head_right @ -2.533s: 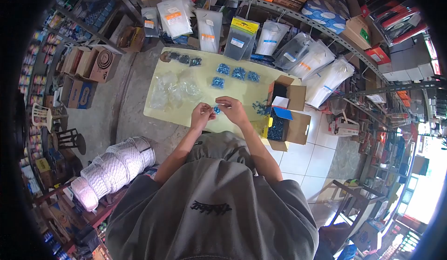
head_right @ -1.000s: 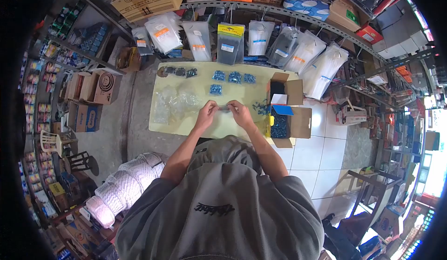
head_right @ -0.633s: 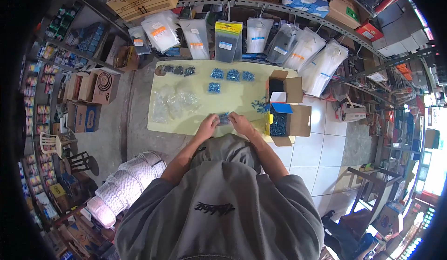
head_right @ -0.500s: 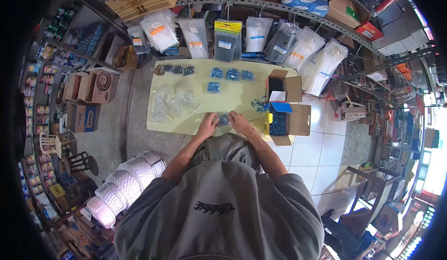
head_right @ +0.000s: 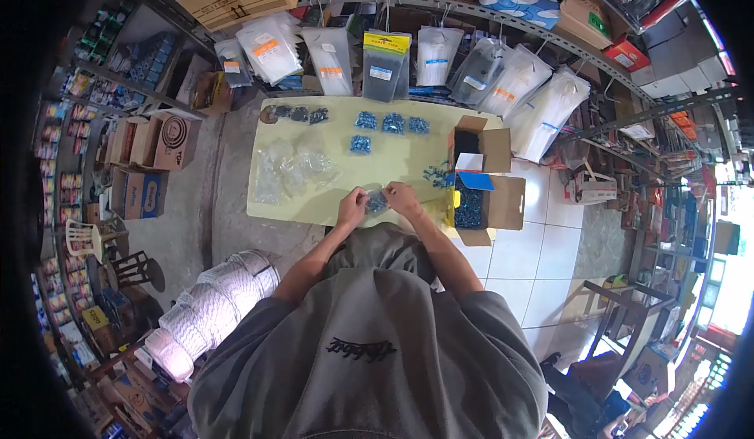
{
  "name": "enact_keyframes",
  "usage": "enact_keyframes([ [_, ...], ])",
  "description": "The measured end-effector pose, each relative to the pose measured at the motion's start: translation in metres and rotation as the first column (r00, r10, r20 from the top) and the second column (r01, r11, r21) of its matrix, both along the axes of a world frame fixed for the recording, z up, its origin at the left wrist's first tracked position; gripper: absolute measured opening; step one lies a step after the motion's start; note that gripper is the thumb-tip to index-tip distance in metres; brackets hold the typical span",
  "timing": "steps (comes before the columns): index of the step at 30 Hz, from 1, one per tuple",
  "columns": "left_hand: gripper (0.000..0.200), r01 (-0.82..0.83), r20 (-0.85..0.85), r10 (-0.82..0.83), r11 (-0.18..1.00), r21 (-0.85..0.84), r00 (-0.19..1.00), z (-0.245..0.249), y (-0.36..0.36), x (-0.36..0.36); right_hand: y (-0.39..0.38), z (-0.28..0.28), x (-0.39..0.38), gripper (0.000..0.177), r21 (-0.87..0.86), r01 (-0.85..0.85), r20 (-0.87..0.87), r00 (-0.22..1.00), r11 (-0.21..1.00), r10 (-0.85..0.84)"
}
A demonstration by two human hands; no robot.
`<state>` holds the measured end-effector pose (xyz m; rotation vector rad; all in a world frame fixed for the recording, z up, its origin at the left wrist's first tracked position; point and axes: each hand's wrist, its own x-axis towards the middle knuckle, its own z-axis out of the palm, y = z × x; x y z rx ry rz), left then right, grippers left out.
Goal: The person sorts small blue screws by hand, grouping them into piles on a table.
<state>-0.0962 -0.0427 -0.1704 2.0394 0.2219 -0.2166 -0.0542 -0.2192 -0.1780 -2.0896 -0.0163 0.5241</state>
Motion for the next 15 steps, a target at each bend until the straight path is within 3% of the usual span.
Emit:
enact_keyframes([
  [6,0.016,-0.06,0.011,0.061,0.994,-0.087,0.998,-0.004,0.002,0.004,-0.004,-0.008,-0.005,0.022,0.026,-0.113,0.225,0.969,0.993,0.105],
  [8,0.015,-0.066,0.014,0.069,0.989,-0.132,0.998,-0.004,0.005,0.005,-0.001,0.023,-0.005,0.023,0.264,0.004,-0.165,0.985,0.965,0.041],
  [13,0.009,-0.12,-0.067,0.101,0.899,-0.42,0.993,0.001,0.007,0.009,-0.002,0.023,-0.001,0.023,0.372,0.086,-0.18,0.983,0.924,-0.019],
  [15,0.009,-0.122,-0.058,0.108,0.893,-0.433,0.992,0.005,0.006,0.01,-0.003,0.023,-0.001,0.023,0.406,0.128,-0.217,0.975,0.905,-0.041],
])
